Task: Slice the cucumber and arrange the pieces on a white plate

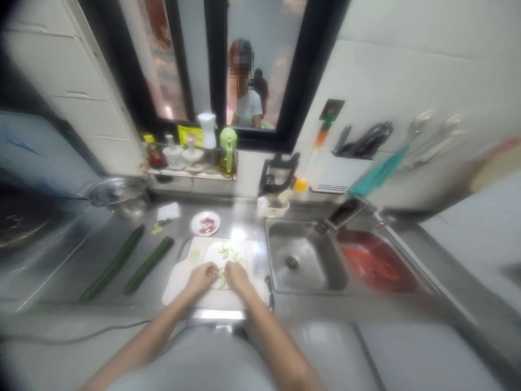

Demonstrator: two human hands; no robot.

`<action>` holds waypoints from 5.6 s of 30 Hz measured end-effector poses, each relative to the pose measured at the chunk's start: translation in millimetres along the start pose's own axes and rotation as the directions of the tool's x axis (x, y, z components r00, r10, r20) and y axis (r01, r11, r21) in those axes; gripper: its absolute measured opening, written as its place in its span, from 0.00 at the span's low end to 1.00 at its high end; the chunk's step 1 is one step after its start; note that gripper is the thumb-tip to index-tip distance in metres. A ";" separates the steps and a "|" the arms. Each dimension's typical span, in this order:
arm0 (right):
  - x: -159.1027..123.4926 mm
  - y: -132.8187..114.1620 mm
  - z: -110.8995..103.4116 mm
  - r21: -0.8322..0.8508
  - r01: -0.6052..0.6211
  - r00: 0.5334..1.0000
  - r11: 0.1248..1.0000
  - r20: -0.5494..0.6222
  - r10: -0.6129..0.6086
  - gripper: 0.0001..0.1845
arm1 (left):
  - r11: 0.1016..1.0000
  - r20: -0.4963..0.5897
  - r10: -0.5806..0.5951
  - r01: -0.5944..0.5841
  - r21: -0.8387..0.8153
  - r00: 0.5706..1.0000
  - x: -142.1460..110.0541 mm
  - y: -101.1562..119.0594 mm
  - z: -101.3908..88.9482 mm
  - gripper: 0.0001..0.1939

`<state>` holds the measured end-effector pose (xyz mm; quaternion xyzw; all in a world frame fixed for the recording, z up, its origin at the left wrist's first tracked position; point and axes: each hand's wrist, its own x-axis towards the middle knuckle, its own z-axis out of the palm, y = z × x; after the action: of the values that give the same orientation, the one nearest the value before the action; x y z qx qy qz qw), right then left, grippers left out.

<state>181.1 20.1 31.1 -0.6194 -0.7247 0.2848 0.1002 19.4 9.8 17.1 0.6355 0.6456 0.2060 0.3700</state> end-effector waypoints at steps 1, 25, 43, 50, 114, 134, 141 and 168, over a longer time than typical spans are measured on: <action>-0.1 0.0 2.1 -0.027 -0.011 1.000 1.000 0.018 0.011 0.06 | 0.999 0.017 -0.008 0.007 0.053 1.000 -1.3 0.5 0.6 0.07; -1.0 3.8 18.4 -0.372 0.074 0.994 0.925 0.101 -0.039 0.12 | 0.816 0.153 0.271 -0.311 0.487 0.950 -18.4 -15.6 15.4 0.14; -26.5 10.3 22.0 -0.382 0.094 0.995 0.919 0.000 -0.101 0.15 | 0.770 0.195 0.303 -0.360 0.527 0.933 -22.3 -6.9 14.0 0.14; -30.9 12.0 23.7 -0.389 0.117 0.992 0.914 0.004 -0.125 0.18 | 0.775 0.205 0.276 -0.343 0.531 0.939 -21.7 -10.4 18.0 0.16; -32.6 21.3 -3.8 -0.118 -0.004 0.987 0.993 -0.157 -0.015 0.20 | 0.839 -0.290 -0.146 0.274 0.470 0.946 26.6 -54.9 -31.1 0.18; -23.8 19.5 -2.7 0.021 0.118 0.956 0.993 -0.271 -0.108 0.18 | 0.949 -0.380 -0.199 0.081 -0.303 0.903 29.5 -66.7 -41.3 0.15; -7.5 -15.8 -16.1 0.179 0.259 0.944 0.949 -0.256 -0.209 0.20 | 0.905 -0.210 0.057 -0.139 -0.401 0.976 12.5 -5.2 -47.5 0.15; 12.3 -28.2 -25.5 0.747 0.222 0.953 0.627 -0.302 0.023 0.10 | 0.175 0.601 -0.058 0.601 -0.780 0.797 -3.8 30.8 -19.2 0.30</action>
<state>167.4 37.2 64.5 -0.5089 -0.5438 0.4699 0.4737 25.4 13.3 52.9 0.1443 0.4083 0.3129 0.8453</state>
